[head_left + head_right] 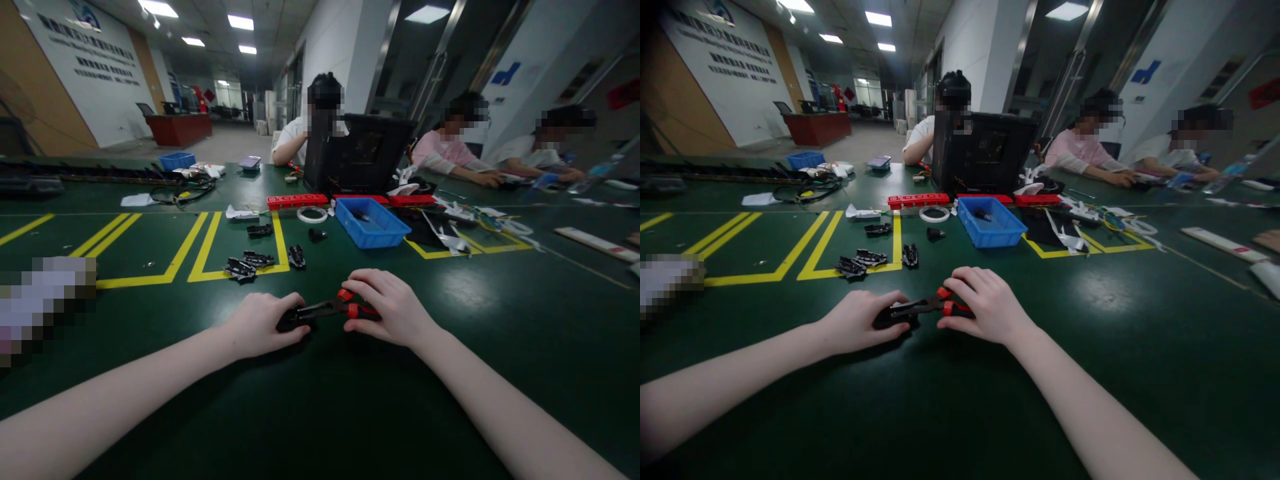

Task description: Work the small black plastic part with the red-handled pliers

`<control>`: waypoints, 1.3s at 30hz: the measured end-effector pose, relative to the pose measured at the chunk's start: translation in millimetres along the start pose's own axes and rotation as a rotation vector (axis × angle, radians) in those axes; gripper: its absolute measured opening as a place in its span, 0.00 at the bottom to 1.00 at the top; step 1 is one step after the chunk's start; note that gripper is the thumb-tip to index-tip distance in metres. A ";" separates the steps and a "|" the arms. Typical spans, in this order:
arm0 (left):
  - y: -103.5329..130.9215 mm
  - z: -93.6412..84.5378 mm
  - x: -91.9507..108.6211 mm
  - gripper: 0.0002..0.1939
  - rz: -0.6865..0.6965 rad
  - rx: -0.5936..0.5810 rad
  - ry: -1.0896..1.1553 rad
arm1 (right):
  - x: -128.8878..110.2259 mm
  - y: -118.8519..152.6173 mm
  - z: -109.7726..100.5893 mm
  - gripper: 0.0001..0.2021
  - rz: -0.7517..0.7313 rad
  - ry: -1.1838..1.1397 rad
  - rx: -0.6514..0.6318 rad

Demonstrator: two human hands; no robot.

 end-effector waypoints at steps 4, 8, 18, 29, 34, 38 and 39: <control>-5.9 -1.1 2.2 0.19 -0.027 0.017 0.027 | 10.3 2.0 -1.3 0.25 0.006 0.017 -0.022; -10.5 0.5 1.9 0.18 -0.044 0.019 0.067 | 12.3 2.4 -1.9 0.21 -0.038 0.041 -0.052; -1.2 5.7 3.3 0.19 0.053 0.083 -0.042 | 6.0 -0.1 9.0 0.14 0.041 0.058 -0.013; -1.3 6.1 4.7 0.19 0.112 0.062 -0.080 | -1.5 -1.5 17.0 0.16 0.057 -0.087 -0.134; -2.0 5.2 4.4 0.20 0.089 0.047 -0.077 | -2.4 -3.0 16.3 0.16 0.094 -0.146 -0.123; -1.9 4.8 4.3 0.20 0.124 0.055 -0.083 | -1.2 -2.9 15.7 0.16 0.102 -0.165 -0.117; -1.7 4.8 4.3 0.19 0.134 0.058 -0.087 | -0.8 -2.8 15.6 0.16 0.102 -0.164 -0.115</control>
Point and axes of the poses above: each hand's wrist, its own y-axis away from the middle knuckle, its own z-axis out of the palm, x = y × z, the point moved 1 cm from there along -y, towards the middle knuckle, and after that the axes turned 9 degrees about z, right-handed, at the moved point
